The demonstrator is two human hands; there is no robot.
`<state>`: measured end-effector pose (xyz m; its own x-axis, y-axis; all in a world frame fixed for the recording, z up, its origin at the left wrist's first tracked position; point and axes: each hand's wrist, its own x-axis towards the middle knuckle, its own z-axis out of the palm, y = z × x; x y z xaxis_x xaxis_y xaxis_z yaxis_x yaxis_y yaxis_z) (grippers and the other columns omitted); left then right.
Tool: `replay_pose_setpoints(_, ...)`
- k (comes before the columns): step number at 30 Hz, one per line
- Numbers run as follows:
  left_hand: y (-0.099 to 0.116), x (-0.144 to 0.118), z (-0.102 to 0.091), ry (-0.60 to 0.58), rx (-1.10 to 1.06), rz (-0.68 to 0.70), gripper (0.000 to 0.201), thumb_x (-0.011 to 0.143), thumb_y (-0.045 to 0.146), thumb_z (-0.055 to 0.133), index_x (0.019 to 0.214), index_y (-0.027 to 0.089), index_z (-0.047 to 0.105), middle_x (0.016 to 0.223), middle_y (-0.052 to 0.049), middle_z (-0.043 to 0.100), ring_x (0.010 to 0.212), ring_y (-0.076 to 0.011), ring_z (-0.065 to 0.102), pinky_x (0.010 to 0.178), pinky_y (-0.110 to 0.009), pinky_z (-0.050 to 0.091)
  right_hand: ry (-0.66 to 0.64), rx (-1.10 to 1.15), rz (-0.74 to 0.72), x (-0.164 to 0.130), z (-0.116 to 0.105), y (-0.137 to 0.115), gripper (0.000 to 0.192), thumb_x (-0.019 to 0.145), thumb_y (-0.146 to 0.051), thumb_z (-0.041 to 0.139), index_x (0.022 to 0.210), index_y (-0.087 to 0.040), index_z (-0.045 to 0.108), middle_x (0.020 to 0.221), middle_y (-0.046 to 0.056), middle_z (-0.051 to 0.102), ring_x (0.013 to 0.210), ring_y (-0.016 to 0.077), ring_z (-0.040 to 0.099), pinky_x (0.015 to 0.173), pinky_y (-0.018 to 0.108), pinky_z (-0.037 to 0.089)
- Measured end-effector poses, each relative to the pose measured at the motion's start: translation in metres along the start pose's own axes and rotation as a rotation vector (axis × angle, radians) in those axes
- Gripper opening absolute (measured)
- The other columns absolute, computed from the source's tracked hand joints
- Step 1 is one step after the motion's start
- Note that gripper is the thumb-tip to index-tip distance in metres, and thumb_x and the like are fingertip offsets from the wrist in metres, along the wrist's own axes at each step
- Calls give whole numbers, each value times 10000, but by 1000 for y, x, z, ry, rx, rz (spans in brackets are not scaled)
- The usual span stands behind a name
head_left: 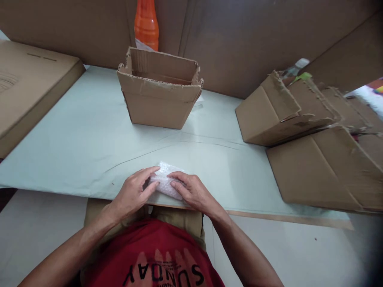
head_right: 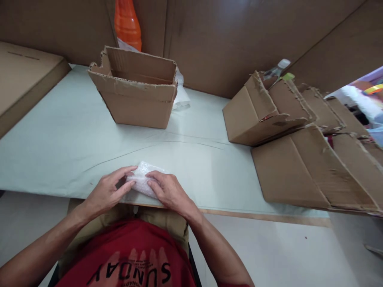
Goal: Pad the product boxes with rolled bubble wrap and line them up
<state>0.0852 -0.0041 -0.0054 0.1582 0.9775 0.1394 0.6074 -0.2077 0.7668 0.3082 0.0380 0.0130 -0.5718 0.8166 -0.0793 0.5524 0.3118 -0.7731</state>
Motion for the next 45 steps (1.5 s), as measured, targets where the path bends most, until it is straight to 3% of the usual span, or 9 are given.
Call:
replay_pose_setpoints(5, -1, 29, 16, 78, 220, -27, 334, 921, 240, 556, 1242, 191, 635, 1085, -70, 737, 921, -205, 688, 847, -325, 548, 283, -326, -20, 7, 2, 14, 281, 961, -303, 577, 1185, -181, 695, 1220, 144, 712, 1104, 293, 655, 991, 477, 507)
replay_pose_setpoints(10, -4, 33, 25, 99, 406, 21, 322, 939, 259, 542, 1219, 129, 631, 1117, -149, 698, 1040, -301, 630, 917, -439, 523, 212, -460, -28, 8, 6, 29, 374, 918, -416, 648, 1176, -147, 668, 1431, 206, 572, 1319, 384, 522, 1058, 562, 442)
replay_pose_setpoints(20, -4, 12, 19, 30, -30, -99, 524, 888, 262, 561, 1395, 142, 511, 1065, -93, 703, 935, -219, 658, 845, -372, 563, 212, -117, -220, -4, 19, 33, 122, 908, -246, 620, 1024, -223, 589, 1135, 88, 716, 1072, 247, 652, 932, 408, 493)
replay_pose_setpoints(25, 8, 20, 18, 17, -41, 80, 488, 903, 206, 547, 1390, 200, 523, 1132, -88, 705, 967, -195, 673, 876, -351, 564, 67, -180, -64, 0, -9, 23, 397, 874, -224, 644, 1266, -209, 583, 1113, 87, 726, 995, 245, 657, 901, 401, 510)
replay_pose_setpoints(28, 18, 42, -2, 93, 52, 273, 481, 899, 220, 600, 1375, 209, 529, 1038, -67, 706, 939, -199, 671, 866, -352, 565, 29, -223, -96, 5, -29, 17, 232, 884, -219, 618, 1114, -206, 648, 1057, 71, 741, 954, 243, 670, 932, 426, 503)
replay_pose_setpoints(35, 34, 157, -80, 528, 513, 494, 425, 880, 146, 590, 1305, 145, 591, 1367, -167, 615, 1382, -332, 494, 1127, -525, 404, 286, -204, -90, 8, -66, 20, 240, 841, -131, 549, 1034, -225, 655, 1013, 50, 748, 933, 213, 688, 880, 377, 542)
replay_pose_setpoints(38, 29, 194, -88, 507, 602, 486, 268, 842, 89, 540, 1069, 132, 676, 1069, -128, 740, 1110, -298, 673, 1094, -537, 427, 353, -250, -157, 10, -80, 21, 273, 821, -94, 547, 1020, -239, 664, 1002, 37, 755, 950, 210, 696, 863, 368, 547)
replay_pose_setpoints(41, 22, 193, -86, 497, 619, 559, 193, 819, 54, 509, 860, 167, 660, 780, -44, 719, 805, -225, 693, 1049, -516, 464, 464, -265, -245, 10, -100, 20, 217, 848, -123, 609, 1006, -251, 687, 1036, 39, 757, 994, 214, 704, 902, 377, 550)
replay_pose_setpoints(45, 26, 141, -86, 440, 601, 647, 189, 835, 27, 526, 886, 171, 638, 807, -37, 717, 839, -212, 686, 1066, -510, 450, 690, -150, -290, 6, -135, 3, 127, 855, -221, 726, 976, -259, 731, 1072, 37, 745, 991, 215, 713, 895, 370, 568)
